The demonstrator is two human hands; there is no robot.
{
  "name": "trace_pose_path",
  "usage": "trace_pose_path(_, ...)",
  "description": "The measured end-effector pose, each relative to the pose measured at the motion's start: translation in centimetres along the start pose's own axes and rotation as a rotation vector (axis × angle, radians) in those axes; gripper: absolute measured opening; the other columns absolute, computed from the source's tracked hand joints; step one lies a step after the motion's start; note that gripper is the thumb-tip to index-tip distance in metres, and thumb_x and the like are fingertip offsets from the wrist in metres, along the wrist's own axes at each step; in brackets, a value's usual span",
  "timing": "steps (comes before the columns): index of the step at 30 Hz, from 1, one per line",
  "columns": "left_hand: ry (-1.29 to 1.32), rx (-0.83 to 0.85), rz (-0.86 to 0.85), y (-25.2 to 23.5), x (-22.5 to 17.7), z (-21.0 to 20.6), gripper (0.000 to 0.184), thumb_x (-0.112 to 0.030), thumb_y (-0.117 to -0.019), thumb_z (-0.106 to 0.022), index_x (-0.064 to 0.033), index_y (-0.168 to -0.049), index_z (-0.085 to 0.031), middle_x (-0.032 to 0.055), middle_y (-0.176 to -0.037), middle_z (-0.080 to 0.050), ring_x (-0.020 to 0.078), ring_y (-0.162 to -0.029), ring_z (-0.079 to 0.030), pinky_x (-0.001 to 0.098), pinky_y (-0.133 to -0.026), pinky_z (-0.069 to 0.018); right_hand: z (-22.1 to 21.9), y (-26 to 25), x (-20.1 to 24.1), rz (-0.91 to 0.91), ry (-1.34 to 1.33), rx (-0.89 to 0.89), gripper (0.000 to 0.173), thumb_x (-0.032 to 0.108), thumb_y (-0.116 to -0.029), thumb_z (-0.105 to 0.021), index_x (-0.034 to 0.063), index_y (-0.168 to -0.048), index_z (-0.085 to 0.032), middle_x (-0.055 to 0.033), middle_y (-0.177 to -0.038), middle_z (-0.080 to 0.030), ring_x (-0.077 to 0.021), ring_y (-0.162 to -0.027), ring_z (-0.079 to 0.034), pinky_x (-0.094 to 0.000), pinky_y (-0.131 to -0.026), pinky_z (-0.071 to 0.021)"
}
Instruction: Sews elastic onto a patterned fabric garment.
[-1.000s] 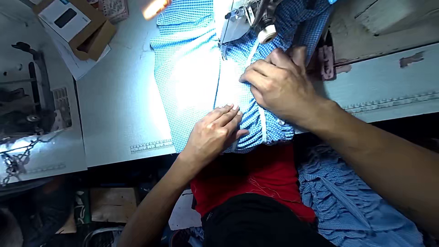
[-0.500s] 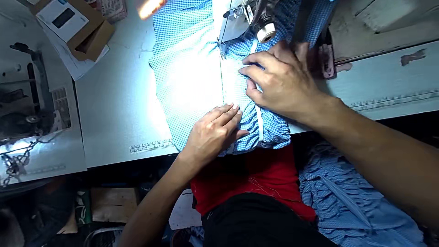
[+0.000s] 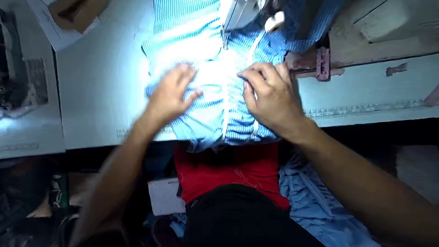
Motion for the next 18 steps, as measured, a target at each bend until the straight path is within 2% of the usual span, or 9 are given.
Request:
trace_pose_path(2,-0.234,-0.043,-0.001,-1.5,3.7,2.7,0.052,-0.042,-0.1088,-0.042,-0.0085,-0.147,-0.055,0.0214,-0.154,-0.050,0.0425,-0.145,-0.043,0.0610,-0.119,-0.0306,0.0,-0.1,0.2,0.003,0.038,0.024,0.035,0.022,-0.1068,-0.043,0.0153,-0.131,-0.067,-0.0132,-0.130,-0.064,-0.0386,-0.116,-0.057,-0.0536,-0.094,-0.0448)
trace_pose_path(4,-0.239,-0.203,0.023,-1.1,0.4,4.5,0.040,-0.023,-0.1004,-0.051,-0.0070,-0.135,-0.065,0.0207,-0.142,-0.060,0.0410,-0.138,-0.051,0.0584,-0.114,-0.0369,0.2,-0.5,0.4,0.012,0.054,0.016,0.034,0.022,-0.1064,-0.044,0.0148,-0.129,-0.068,-0.0137,-0.129,-0.064,-0.0386,-0.116,-0.057,-0.0532,-0.094,-0.0452)
trace_pose_path(5,-0.148,-0.230,-0.029,-0.4,-2.2,3.9,0.039,-0.024,-0.1009,-0.051,-0.0051,-0.131,-0.066,0.0215,-0.139,-0.062,0.0397,-0.135,-0.052,0.0563,-0.114,-0.0386,0.3,-0.6,0.3,0.013,0.056,0.001,0.034,0.023,-0.1061,-0.045,0.0148,-0.129,-0.068,-0.0135,-0.128,-0.064,-0.0386,-0.115,-0.058,-0.0531,-0.094,-0.0457)
trace_pose_path(6,-0.048,-0.175,-0.080,0.8,-3.5,2.5,0.043,-0.030,-0.1040,-0.049,-0.0064,-0.137,-0.063,0.0198,-0.144,-0.059,0.0365,-0.140,-0.050,0.0537,-0.118,-0.0371,0.3,-0.5,0.2,0.018,0.058,-0.005,0.034,0.023,-0.1058,-0.045,0.0152,-0.129,-0.069,-0.0128,-0.128,-0.065,-0.0382,-0.115,-0.058,-0.0525,-0.094,-0.0461)
trace_pose_path(8,0.059,-0.023,-0.171,1.5,-0.7,1.1,0.051,-0.035,-0.1082,-0.046,-0.0075,-0.150,-0.053,0.0180,-0.155,-0.050,0.0335,-0.147,-0.044,0.0523,-0.123,-0.0303,0.1,-0.9,-0.2,0.043,0.058,-0.021,0.034,0.023,-0.1054,-0.045,0.0142,-0.129,-0.069,-0.0139,-0.128,-0.065,-0.0391,-0.114,-0.058,-0.0525,-0.092,-0.0457)
trace_pose_path(10,-0.062,0.017,-0.175,1.7,2.7,3.0,0.049,-0.032,-0.1092,-0.043,-0.0042,-0.148,-0.052,0.0193,-0.152,-0.053,0.0350,-0.140,-0.051,0.0520,-0.117,-0.0385,0.0,-0.3,-0.2,0.050,0.068,0.006,0.034,0.023,-0.1055,-0.045,0.0139,-0.129,-0.068,-0.0144,-0.129,-0.065,-0.0395,-0.116,-0.058,-0.0529,-0.094,-0.0463)
trace_pose_path(13,-0.054,-0.094,-0.217,0.7,-1.9,4.7,0.058,-0.047,-0.1026,-0.048,-0.0046,-0.139,-0.062,0.0189,-0.145,-0.059,0.0362,-0.138,-0.052,0.0524,-0.116,-0.0380,0.3,-1.2,-0.2,0.055,0.069,-0.019,0.034,0.023,-0.1052,-0.045,0.0135,-0.128,-0.069,-0.0140,-0.128,-0.065,-0.0392,-0.116,-0.058,-0.0524,-0.094,-0.0463)
trace_pose_path(15,0.045,-0.013,-0.256,1.4,-6.0,0.9,0.063,-0.059,-0.0989,-0.052,-0.0131,-0.140,-0.065,0.0092,-0.146,-0.061,0.0305,-0.142,-0.050,0.0496,-0.118,-0.0377,0.2,-1.1,-0.2,0.055,0.066,0.002,0.034,0.022,-0.1047,-0.045,0.0132,-0.128,-0.069,-0.0134,-0.129,-0.066,-0.0388,-0.116,-0.058,-0.0520,-0.094,-0.0466)
trace_pose_path(18,0.109,-0.099,-0.244,2.1,-7.9,-1.0,0.032,-0.033,-0.1030,-0.059,-0.0160,-0.124,-0.076,0.0032,-0.135,-0.070,0.0263,-0.135,-0.058,0.0490,-0.119,-0.0387,0.3,-1.9,-1.0,0.060,0.064,0.005,0.035,0.021,-0.1041,-0.045,0.0139,-0.129,-0.068,-0.0127,-0.132,-0.065,-0.0380,-0.118,-0.058,-0.0519,-0.097,-0.0460)
Point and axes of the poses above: each hand's wrist, its own y-axis away from the middle knuckle, its own z-axis out of the back of the hand, x = y × z, the point moved 4 cm from there along -y, towards the middle knuckle
